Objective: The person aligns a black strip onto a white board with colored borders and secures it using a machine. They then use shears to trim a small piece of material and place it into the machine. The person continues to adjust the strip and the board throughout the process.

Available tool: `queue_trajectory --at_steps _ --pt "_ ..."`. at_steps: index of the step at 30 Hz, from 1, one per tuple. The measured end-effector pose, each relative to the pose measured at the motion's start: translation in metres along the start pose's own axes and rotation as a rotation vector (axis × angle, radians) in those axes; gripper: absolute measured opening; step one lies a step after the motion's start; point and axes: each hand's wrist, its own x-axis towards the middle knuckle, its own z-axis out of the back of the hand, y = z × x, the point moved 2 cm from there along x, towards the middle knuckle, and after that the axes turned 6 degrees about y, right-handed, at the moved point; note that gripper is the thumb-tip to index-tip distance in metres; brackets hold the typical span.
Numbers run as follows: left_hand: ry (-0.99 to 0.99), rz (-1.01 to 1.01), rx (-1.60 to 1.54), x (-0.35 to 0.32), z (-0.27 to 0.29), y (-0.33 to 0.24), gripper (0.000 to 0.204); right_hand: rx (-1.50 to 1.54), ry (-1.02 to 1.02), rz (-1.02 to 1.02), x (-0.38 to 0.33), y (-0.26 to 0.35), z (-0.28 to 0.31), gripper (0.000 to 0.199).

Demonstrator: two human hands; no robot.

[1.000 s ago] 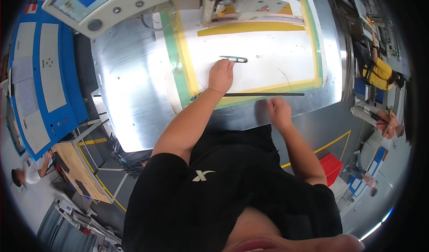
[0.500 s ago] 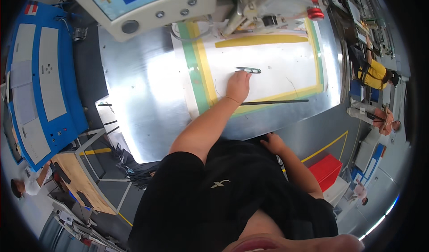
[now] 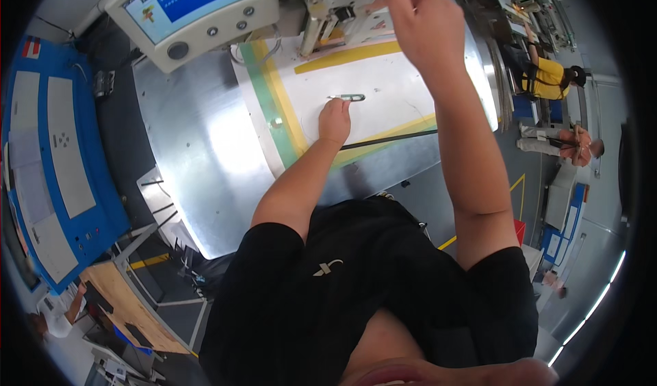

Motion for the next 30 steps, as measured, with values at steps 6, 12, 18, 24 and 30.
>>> queue_trajectory --at_steps 6,12,18,24,30 --pt "-0.016 0.01 0.02 -0.004 -0.001 -0.002 0.021 0.289 0.019 -0.234 0.004 0.005 -0.002 0.04" --pt "0.011 0.037 0.021 -0.002 0.0 -0.003 0.022 1.015 0.158 -0.511 0.002 -0.018 -0.019 0.034" --pt "0.023 0.025 0.016 -0.003 -0.001 -0.001 0.022 1.475 0.231 -0.643 -0.014 -0.016 -0.024 0.038" --pt "0.083 0.025 0.081 -0.004 -0.008 0.015 0.024 1.049 0.617 -0.627 -0.126 -0.111 -0.022 0.056" --pt "0.078 0.066 0.168 0.002 -0.002 0.01 0.024 0.199 0.601 -0.93 -0.412 -0.282 0.027 0.055"
